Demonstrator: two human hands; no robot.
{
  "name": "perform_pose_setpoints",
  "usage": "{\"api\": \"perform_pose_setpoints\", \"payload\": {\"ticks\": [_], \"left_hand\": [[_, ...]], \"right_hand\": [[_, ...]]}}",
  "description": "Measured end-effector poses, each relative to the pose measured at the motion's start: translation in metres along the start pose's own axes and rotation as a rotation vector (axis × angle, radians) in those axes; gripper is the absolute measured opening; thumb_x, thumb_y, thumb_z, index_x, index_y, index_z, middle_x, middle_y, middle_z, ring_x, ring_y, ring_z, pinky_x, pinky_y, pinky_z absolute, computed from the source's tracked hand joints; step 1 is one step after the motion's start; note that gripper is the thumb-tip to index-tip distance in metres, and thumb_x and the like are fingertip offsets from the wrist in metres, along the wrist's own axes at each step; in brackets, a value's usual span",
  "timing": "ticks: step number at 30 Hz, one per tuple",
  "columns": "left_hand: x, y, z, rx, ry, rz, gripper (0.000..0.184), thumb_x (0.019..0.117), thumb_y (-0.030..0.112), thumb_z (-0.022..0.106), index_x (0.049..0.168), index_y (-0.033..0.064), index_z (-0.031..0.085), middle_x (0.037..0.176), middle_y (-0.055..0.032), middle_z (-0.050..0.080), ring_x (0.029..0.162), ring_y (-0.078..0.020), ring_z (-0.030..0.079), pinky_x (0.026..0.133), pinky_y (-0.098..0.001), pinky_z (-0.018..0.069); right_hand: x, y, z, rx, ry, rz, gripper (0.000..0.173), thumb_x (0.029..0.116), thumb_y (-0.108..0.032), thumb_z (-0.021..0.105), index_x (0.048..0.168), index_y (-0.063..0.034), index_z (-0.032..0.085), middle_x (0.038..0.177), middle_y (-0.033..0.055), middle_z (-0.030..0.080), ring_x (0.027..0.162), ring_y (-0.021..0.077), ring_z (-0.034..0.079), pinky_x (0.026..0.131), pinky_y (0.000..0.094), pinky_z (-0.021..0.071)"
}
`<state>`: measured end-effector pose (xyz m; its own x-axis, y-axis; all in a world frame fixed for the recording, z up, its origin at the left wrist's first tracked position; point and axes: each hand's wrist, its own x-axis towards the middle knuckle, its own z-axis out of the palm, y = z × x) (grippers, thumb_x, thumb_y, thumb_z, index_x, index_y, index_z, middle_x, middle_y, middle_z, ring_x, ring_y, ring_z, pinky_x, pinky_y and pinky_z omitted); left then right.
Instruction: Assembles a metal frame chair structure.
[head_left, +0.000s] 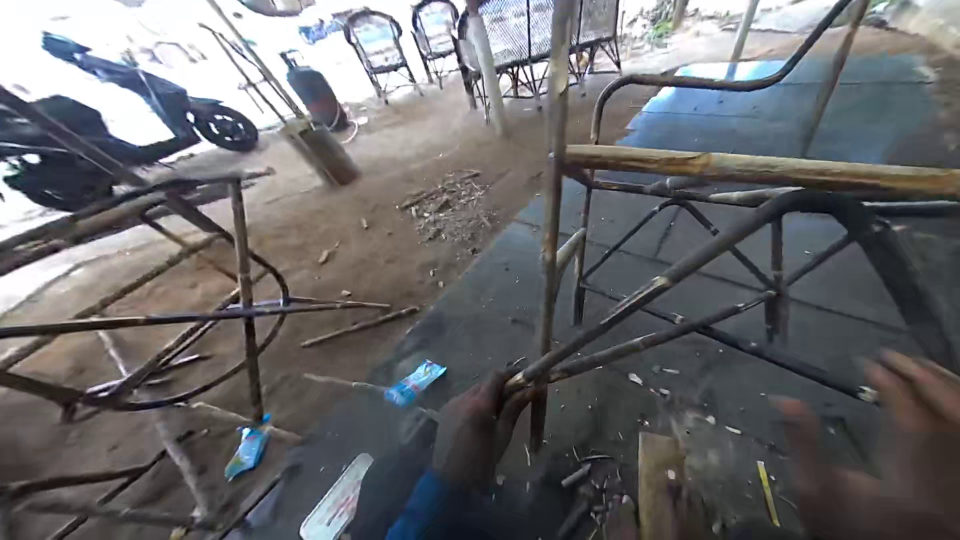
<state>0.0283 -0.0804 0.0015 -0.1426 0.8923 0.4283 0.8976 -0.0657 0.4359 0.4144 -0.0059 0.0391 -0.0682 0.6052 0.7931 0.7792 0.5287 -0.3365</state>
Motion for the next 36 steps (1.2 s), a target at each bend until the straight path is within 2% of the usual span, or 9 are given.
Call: {"api": "perform_pose_setpoints", "payload": {"ticks": [2, 5, 7, 10, 16, 24, 30, 32, 36], "left_hand": [[-0.001, -0.005, -0.009, -0.093, -0.112, 0.060, 0.044, 0.1039, 0.053, 0.053, 0.113, 0.0145, 0.072, 0.073, 0.0005, 0.068, 0.059, -0.0135, 0.064, 0.056, -0.0411, 0.0580], [0.004, -0.027, -0.024, -0.277, -0.312, 0.130, 0.044, 0.1067, 0.050, 0.049, 0.127, 0.0166, 0.068, 0.081, -0.0014, 0.069, 0.065, -0.0135, 0.065, 0.061, -0.0392, 0.0591], [0.001, -0.039, -0.023, -0.445, -0.364, 0.085, 0.041, 0.1063, 0.048, 0.052, 0.125, 0.0157, 0.069, 0.079, -0.0008, 0.068, 0.063, -0.0110, 0.063, 0.059, -0.0340, 0.0577], [-0.011, -0.028, -0.005, -0.614, -0.250, 0.005, 0.034, 0.1053, 0.043, 0.058, 0.115, 0.0134, 0.073, 0.074, 0.0024, 0.065, 0.058, -0.0072, 0.057, 0.053, -0.0276, 0.0519], [-0.027, 0.021, 0.022, -0.832, 0.023, -0.230, 0.027, 0.1010, 0.034, 0.067, 0.107, 0.0087, 0.076, 0.077, 0.0001, 0.071, 0.060, -0.0095, 0.063, 0.054, -0.0270, 0.0557], [-0.033, 0.073, 0.041, -1.174, 0.247, -0.587, 0.021, 0.0969, 0.019, 0.072, 0.103, -0.0017, 0.074, 0.071, -0.0073, 0.067, 0.051, -0.0103, 0.053, 0.045, -0.0246, 0.0453], [-0.027, 0.104, 0.057, -1.419, 0.367, -0.802, 0.018, 0.1010, 0.013, 0.064, 0.106, -0.0039, 0.068, 0.066, -0.0066, 0.057, 0.046, -0.0087, 0.045, 0.040, -0.0234, 0.0388], [-0.025, 0.105, 0.066, -1.395, 0.388, -0.781, 0.019, 0.1019, 0.016, 0.064, 0.106, -0.0025, 0.067, 0.065, -0.0050, 0.054, 0.047, -0.0091, 0.043, 0.041, -0.0238, 0.0376], [-0.024, 0.090, 0.058, -1.270, 0.323, -0.680, 0.026, 0.1021, 0.018, 0.064, 0.114, -0.0048, 0.068, 0.072, -0.0116, 0.067, 0.052, -0.0153, 0.059, 0.046, -0.0269, 0.0500]], "right_hand": [[0.040, -0.039, 0.049, 0.006, -0.095, -0.314, 0.076, 0.0867, -0.065, 0.069, 0.138, -0.0101, 0.060, 0.146, 0.0187, 0.055, 0.143, 0.0396, 0.043, 0.121, 0.0640, 0.0247], [0.081, -0.066, 0.102, -0.014, -0.217, -0.642, 0.081, 0.0818, -0.082, 0.060, 0.130, -0.0172, 0.069, 0.136, 0.0097, 0.064, 0.138, 0.0328, 0.050, 0.123, 0.0643, 0.0191], [0.093, -0.070, 0.117, -0.037, -0.207, -0.710, 0.074, 0.0812, -0.083, 0.058, 0.107, -0.0162, 0.076, 0.108, 0.0072, 0.072, 0.113, 0.0295, 0.064, 0.117, 0.0601, 0.0316], [0.103, -0.068, 0.116, -0.076, -0.215, -0.694, 0.075, 0.0781, -0.085, 0.059, 0.086, -0.0120, 0.072, 0.081, 0.0087, 0.067, 0.085, 0.0292, 0.063, 0.098, 0.0543, 0.0424], [0.114, -0.057, 0.122, -0.060, -0.152, -0.737, 0.082, 0.0765, -0.088, 0.058, 0.087, -0.0080, 0.072, 0.078, 0.0119, 0.064, 0.081, 0.0316, 0.060, 0.097, 0.0554, 0.0412], [0.117, -0.057, 0.128, -0.022, -0.116, -0.725, 0.081, 0.0758, -0.086, 0.062, 0.090, -0.0076, 0.073, 0.081, 0.0122, 0.065, 0.083, 0.0311, 0.061, 0.097, 0.0545, 0.0409], [0.110, -0.066, 0.132, -0.023, -0.091, -0.674, 0.077, 0.0745, -0.084, 0.066, 0.088, -0.0090, 0.073, 0.081, 0.0103, 0.065, 0.084, 0.0294, 0.061, 0.099, 0.0533, 0.0409], [0.109, -0.070, 0.131, -0.026, -0.105, -0.659, 0.076, 0.0746, -0.083, 0.066, 0.088, -0.0094, 0.074, 0.081, 0.0097, 0.066, 0.084, 0.0292, 0.062, 0.098, 0.0532, 0.0409], [0.116, -0.066, 0.129, -0.058, -0.172, -0.670, 0.076, 0.0775, -0.084, 0.062, 0.089, -0.0102, 0.075, 0.080, 0.0096, 0.067, 0.085, 0.0301, 0.062, 0.098, 0.0544, 0.0407]]}}
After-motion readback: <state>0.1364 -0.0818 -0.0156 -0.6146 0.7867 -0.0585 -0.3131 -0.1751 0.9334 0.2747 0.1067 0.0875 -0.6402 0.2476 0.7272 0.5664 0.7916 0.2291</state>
